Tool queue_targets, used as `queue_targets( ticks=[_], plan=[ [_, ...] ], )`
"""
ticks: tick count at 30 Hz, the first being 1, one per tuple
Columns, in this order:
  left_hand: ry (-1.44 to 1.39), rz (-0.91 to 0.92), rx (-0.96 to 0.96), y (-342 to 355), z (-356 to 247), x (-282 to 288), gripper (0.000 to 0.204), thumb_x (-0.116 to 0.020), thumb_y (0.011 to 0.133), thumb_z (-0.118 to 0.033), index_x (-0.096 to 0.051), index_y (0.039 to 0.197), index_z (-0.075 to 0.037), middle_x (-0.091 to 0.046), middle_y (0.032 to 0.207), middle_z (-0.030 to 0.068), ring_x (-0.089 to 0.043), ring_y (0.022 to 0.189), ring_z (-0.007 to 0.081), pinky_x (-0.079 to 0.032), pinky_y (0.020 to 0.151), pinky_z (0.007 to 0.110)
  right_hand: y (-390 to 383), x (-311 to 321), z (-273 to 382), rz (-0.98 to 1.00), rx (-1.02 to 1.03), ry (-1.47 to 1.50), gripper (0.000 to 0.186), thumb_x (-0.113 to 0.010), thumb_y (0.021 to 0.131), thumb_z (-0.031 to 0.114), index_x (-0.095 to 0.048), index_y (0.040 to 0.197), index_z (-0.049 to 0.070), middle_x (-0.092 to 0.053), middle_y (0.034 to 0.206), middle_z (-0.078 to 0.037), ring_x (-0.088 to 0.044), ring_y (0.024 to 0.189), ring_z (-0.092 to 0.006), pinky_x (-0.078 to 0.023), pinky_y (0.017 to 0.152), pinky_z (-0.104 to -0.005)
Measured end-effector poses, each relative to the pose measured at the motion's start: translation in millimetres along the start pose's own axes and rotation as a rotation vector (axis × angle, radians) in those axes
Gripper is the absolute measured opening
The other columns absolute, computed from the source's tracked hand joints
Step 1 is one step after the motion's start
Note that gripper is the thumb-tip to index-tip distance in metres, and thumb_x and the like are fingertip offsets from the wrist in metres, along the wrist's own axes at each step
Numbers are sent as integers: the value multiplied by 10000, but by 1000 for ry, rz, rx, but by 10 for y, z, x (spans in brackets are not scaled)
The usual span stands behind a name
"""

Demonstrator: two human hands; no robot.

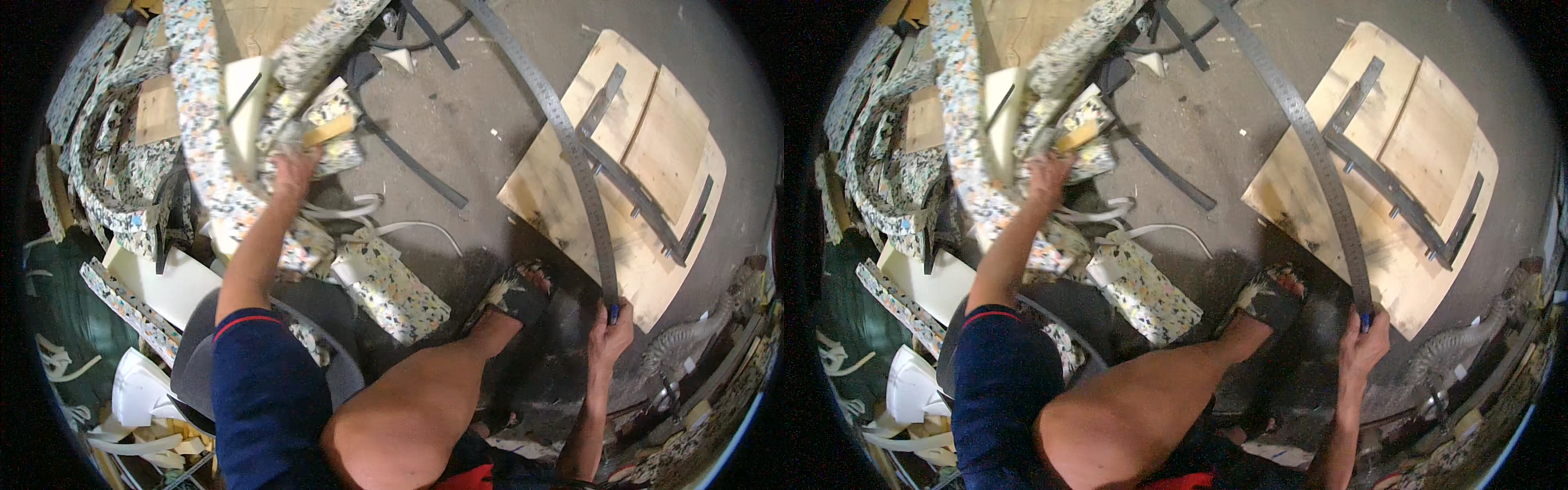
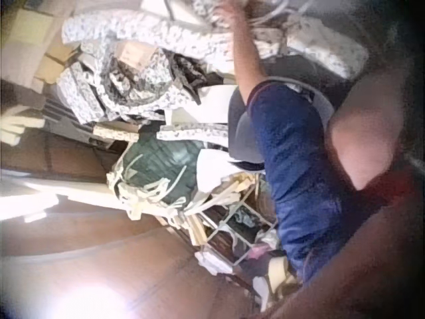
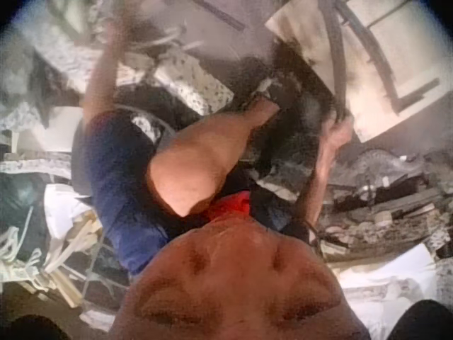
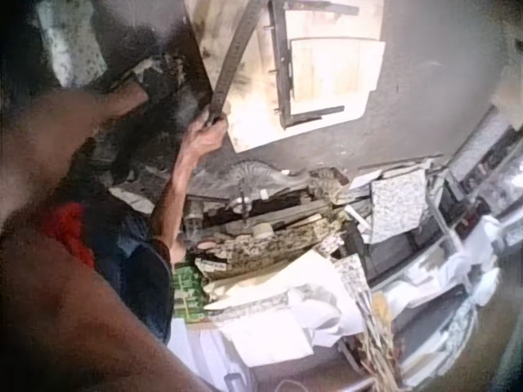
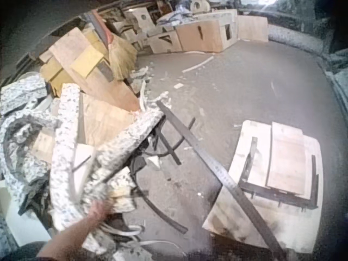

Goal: The person measures and marks a wooden board using a metal ruler and a blue pen. They repeatedly reposition the ruler, draw straight lines, and adjust the board's position on the workbench.

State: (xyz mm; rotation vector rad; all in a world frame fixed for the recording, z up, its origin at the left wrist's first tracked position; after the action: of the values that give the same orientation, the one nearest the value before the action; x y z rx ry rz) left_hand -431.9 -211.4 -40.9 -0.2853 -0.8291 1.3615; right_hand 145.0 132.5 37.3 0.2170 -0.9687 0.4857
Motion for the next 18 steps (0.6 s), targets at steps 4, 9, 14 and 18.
queue_targets(
  ticks=[4,9,14,18],
  plan=[
    [-515,-28,160,467,468,-1202,617,-585,977,-319,-398,1536,-137,-473,1487,160,-446,1360,392,-436,1001,608,-71,8,-22,9,-51,1,292,-697,921,181,-618,1129,-9,-656,930,-211,-661,806,-380,-530,740,-409],
    [-518,-83,105,648,445,-1596,701,-591,952,-404,-364,1559,-137,-343,1614,127,-361,1451,375,-338,1096,661,-115,29,-39,-6,1,-76,317,-698,903,157,-616,1156,-16,-659,973,-230,-680,843,-408,-547,746,-417],
    [-256,-68,27,-666,92,346,893,-770,834,-468,-372,1552,-118,-313,1619,234,-442,1421,379,-289,1189,585,-298,161,-131,-18,-54,-69,375,-740,829,120,-620,1169,15,-653,1000,-206,-668,889,-430,-546,751,-435],
    [-800,-327,-301,-944,-294,704,702,-698,886,-517,-565,1397,-54,-512,1464,255,-503,1331,448,-378,1108,572,-297,68,-121,83,28,-129,489,-790,754,99,-596,1202,66,-655,1008,-169,-667,923,-402,-546,753,-458]
  ],
)
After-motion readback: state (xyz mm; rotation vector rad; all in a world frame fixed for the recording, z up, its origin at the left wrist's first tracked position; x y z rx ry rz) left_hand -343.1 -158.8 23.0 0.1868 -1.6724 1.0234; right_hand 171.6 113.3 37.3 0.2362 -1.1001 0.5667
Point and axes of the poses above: each hand's wrist, its own y-axis towards the middle knuckle, its own x-axis out of the back of the hand, z = x × y, the point moved 3 cm from there along y, towards the middle knuckle
